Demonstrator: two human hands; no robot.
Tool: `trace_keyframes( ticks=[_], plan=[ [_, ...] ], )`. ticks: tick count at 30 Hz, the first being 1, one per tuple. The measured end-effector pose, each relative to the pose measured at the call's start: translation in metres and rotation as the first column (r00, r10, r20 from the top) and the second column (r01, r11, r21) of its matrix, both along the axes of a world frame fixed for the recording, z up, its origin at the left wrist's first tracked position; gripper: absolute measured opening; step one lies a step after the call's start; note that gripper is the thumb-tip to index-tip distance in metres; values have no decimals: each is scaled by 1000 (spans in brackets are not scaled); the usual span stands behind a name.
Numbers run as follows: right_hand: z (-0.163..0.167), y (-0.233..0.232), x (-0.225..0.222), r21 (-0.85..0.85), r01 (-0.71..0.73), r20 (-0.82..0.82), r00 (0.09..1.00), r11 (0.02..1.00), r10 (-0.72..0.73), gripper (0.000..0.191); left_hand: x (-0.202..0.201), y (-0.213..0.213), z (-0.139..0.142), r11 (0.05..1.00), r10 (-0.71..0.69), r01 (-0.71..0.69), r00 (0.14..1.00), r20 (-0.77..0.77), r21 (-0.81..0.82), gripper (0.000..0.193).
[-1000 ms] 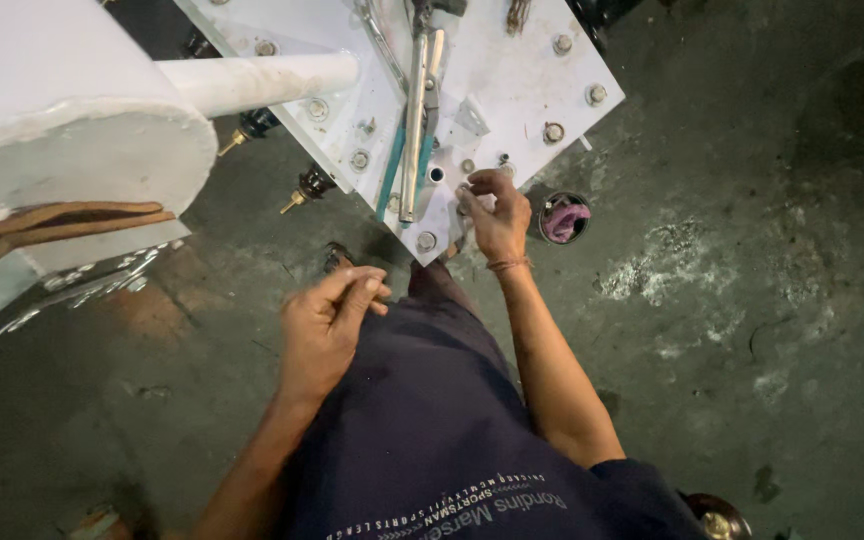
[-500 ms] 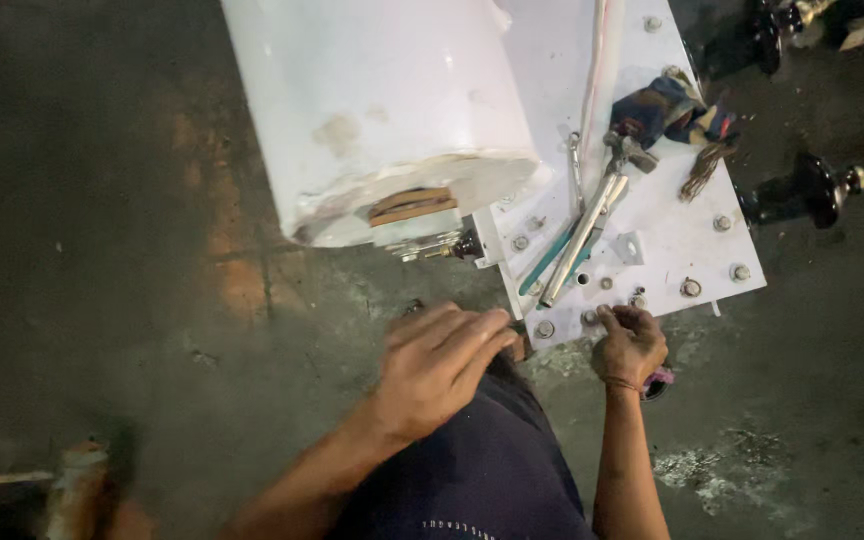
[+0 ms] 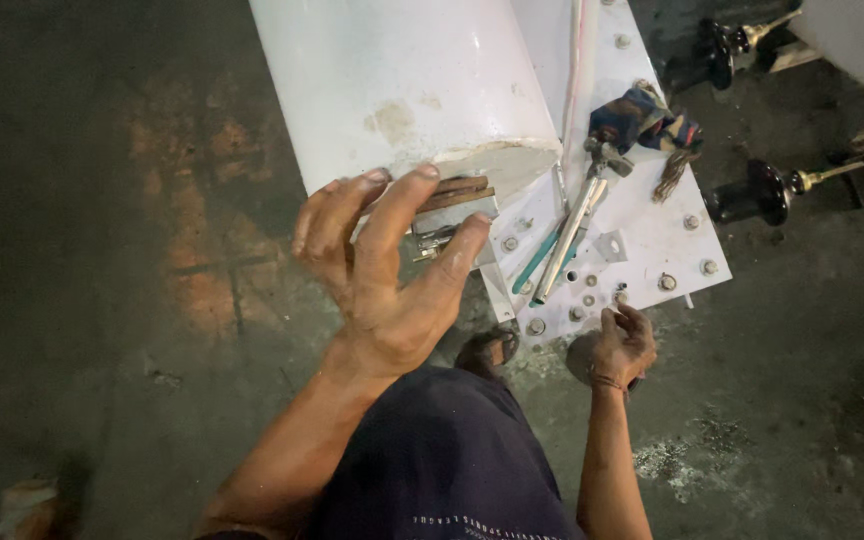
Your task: The person works on a white cylindrical machine housing mounted on a bolted plate in a workshop. They wipe parts with a cloth in a bucket, pick up small bolts and fittings, position a metal bracket against the housing, and use a spanner and pliers to tighten fasteners while another person assists by holding parts.
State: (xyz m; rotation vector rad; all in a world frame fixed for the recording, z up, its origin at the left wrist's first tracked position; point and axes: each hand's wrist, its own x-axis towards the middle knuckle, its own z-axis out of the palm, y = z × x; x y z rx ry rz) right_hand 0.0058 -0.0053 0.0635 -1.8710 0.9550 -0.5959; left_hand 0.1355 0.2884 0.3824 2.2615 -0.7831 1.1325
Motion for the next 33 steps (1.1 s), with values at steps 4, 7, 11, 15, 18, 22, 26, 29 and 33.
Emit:
trace_keyframes(
  ticks=[4, 7, 11, 15, 18, 22, 26, 29, 33],
  plan=[
    [56, 23, 8, 96, -30, 284, 959, 995, 2, 18, 1, 1, 1, 999, -41, 41, 998, -41, -11, 23],
    [125, 55, 29, 185, -232, 529, 842, 955, 102, 19, -3, 0, 3, 1000, 6, -6, 997, -75, 12, 23],
    [213, 115, 65, -71, -374, 563, 751, 925, 346, 27, -9, 9, 6, 1000, -13, 14, 994, -107, 2, 25],
    [266, 156, 92, -58, -510, 692, 599, 858, 403, 30, -3, 12, 4, 997, -66, 62, 988, -139, -35, 28],
    [281, 167, 95, -108, -443, 681, 619, 890, 390, 32, 1, 11, 3, 994, -97, 90, 987, -126, -61, 26],
    [287, 168, 96, -240, -321, 615, 680, 916, 399, 29, 5, 6, 1, 989, -110, 97, 987, -115, -114, 28],
    [290, 168, 94, -281, -366, 543, 702, 887, 462, 14, 5, 16, 4, 996, -85, 85, 989, -123, -8, 24],
    [296, 171, 82, -192, -339, 569, 726, 921, 387, 18, 1, 24, 5, 985, -116, 127, 988, -104, 114, 22],
    [301, 175, 75, -5, -389, 619, 722, 921, 308, 21, -8, 34, 19, 970, -159, 190, 967, -200, 149, 24]
  ],
)
